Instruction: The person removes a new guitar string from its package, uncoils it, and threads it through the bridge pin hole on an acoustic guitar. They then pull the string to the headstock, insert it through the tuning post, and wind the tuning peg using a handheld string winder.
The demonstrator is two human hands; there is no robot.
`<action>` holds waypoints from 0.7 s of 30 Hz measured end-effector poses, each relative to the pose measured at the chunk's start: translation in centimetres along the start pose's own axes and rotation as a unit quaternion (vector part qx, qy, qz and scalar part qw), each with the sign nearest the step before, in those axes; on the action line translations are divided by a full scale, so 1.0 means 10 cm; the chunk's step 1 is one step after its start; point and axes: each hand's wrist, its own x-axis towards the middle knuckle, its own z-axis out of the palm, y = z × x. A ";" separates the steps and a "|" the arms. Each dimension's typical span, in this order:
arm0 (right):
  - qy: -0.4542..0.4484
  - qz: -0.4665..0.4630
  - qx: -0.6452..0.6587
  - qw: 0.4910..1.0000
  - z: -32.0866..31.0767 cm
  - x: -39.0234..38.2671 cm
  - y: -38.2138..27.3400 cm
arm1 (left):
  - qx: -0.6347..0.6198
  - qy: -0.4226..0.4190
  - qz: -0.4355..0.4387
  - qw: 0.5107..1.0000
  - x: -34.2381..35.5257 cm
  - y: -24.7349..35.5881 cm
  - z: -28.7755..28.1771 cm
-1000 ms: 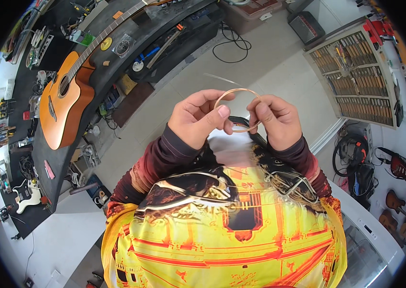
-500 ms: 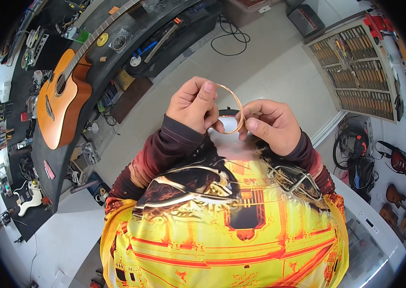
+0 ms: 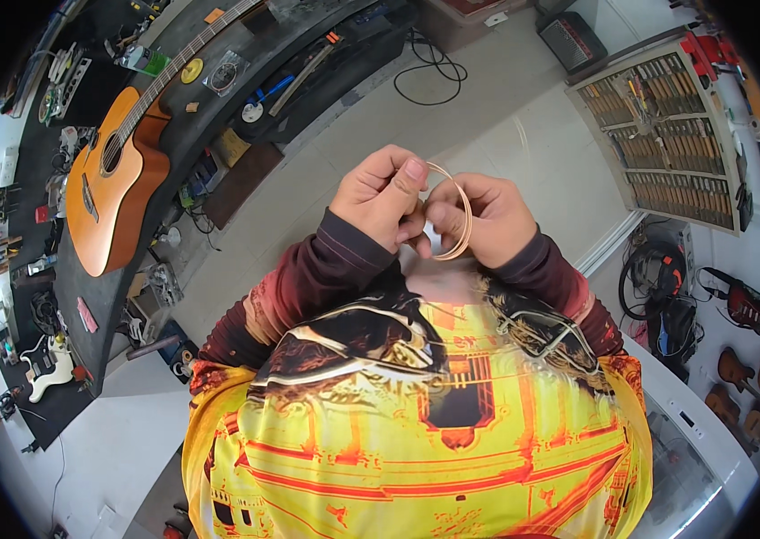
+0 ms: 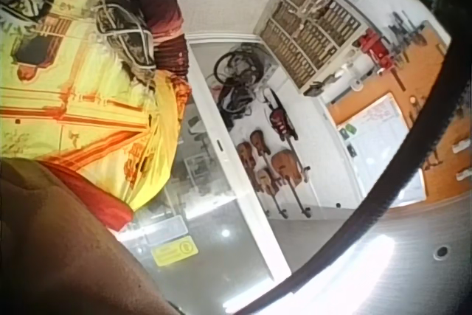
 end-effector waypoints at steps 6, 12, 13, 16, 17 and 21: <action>0.213 -0.236 -0.122 0.940 -0.30 -0.27 -0.13 | 0.099 0.010 0.033 0.995 -0.03 0.11 0.02; 0.055 -0.050 -0.297 0.952 -0.08 -0.29 -0.47 | 0.164 -0.059 0.030 0.984 -0.10 0.27 -0.07; 0.039 0.022 -0.185 0.982 -0.11 -0.29 -0.48 | 0.141 -0.077 0.026 0.987 -0.10 0.30 -0.06; 0.055 0.030 -0.103 0.993 -0.15 -0.33 -0.27 | -0.027 -0.108 -0.009 0.994 -0.07 0.25 -0.18; 0.053 0.032 -0.104 0.993 -0.17 -0.33 -0.20 | -0.029 -0.105 -0.008 0.994 -0.07 0.23 -0.20; -0.024 0.015 -0.055 0.998 -0.24 -0.28 0.08 | -0.090 -0.081 -0.046 0.992 -0.07 0.12 -0.22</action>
